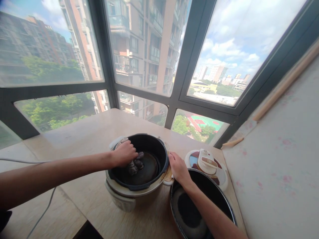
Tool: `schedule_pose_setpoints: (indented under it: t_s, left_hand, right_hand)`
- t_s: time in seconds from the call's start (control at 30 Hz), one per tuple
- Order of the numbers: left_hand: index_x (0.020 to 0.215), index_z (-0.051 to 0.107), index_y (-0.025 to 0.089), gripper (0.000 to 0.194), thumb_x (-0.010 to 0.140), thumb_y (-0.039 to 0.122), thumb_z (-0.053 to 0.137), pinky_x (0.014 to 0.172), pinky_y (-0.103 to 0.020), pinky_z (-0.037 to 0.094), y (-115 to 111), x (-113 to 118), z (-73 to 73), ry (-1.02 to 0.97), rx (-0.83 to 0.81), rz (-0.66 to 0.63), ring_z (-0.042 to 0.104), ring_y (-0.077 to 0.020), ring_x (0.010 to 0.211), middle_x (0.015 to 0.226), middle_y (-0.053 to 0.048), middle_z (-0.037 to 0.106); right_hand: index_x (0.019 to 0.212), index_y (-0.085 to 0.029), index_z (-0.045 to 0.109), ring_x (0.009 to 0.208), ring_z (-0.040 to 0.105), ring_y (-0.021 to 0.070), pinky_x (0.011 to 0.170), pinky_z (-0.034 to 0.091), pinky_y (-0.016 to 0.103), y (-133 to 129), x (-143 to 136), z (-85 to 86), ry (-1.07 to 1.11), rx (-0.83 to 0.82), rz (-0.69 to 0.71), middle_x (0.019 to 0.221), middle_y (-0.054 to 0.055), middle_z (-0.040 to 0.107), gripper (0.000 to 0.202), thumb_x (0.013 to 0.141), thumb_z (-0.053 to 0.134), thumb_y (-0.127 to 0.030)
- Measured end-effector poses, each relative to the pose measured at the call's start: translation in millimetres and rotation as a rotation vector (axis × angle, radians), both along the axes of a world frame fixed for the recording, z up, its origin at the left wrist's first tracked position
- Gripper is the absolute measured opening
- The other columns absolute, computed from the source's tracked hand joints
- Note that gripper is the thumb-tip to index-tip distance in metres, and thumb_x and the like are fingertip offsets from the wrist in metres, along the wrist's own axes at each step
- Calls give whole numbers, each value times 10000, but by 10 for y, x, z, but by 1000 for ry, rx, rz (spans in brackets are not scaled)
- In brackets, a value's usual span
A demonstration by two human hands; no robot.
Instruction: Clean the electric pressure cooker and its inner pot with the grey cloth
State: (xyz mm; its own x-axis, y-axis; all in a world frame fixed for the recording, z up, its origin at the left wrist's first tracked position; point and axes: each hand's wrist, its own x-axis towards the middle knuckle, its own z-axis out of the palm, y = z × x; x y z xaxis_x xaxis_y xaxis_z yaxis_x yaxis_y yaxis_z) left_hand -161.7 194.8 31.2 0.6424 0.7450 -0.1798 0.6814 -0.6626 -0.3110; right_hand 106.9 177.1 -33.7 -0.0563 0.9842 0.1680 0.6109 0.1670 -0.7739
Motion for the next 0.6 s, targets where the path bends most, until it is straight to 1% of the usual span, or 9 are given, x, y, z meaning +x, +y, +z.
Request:
schedule_pose_setpoints:
  t_s: [0.13, 0.23, 0.3, 0.37, 0.5, 0.6]
  left_hand:
    - [813, 751, 240, 210, 645, 120, 714, 727, -359, 408, -25, -82, 212, 11, -130, -131, 698, -256, 795, 845, -87, 773]
    - [812, 765, 277, 285, 603, 99, 690, 723, -349, 426, -51, -140, 386, -73, -233, -187, 687, -254, 794, 847, -62, 773]
    - [808, 770, 290, 337, 572, 73, 667, 723, -337, 438, -65, -175, 496, -140, -300, -178, 674, -249, 781, 829, -47, 767]
    - [851, 778, 295, 403, 565, 54, 629, 714, -320, 447, -74, -216, 609, -182, -368, -150, 662, -240, 780, 833, -36, 762]
    - [923, 774, 269, 485, 565, 25, 556, 665, -272, 452, -111, -333, 826, -255, -523, -66, 641, -203, 756, 847, -10, 747]
    - [897, 765, 249, 480, 560, 5, 526, 668, -258, 457, -199, -445, 909, -318, -556, -45, 634, -188, 747, 833, -1, 738]
  right_hand:
    - [1027, -232, 710, 1113, 652, 282, 1055, 445, 458, 12, 10, 6, -18, -8, 27, 1089, 100, 740, 397, 979, 347, -387]
    - [1023, -237, 708, 1111, 652, 280, 1054, 440, 455, 7, 13, 11, -17, -8, 39, 1069, 96, 740, 394, 984, 343, -382]
    - [995, -240, 711, 1110, 653, 279, 1053, 440, 454, 3, 11, 9, -18, -1, 42, 1040, 92, 741, 396, 986, 339, -375]
    - [987, -238, 712, 1112, 654, 279, 1053, 441, 453, 2, 10, 4, -20, 4, 41, 1046, 94, 741, 398, 987, 338, -373]
    - [1009, -242, 713, 1118, 651, 277, 1062, 431, 452, 16, 18, -17, -14, 7, 33, 1069, 90, 743, 390, 985, 349, -379]
    - [983, -240, 713, 1108, 651, 282, 1058, 432, 456, 29, 31, -30, -21, 5, 29, 1048, 93, 743, 401, 980, 345, -399]
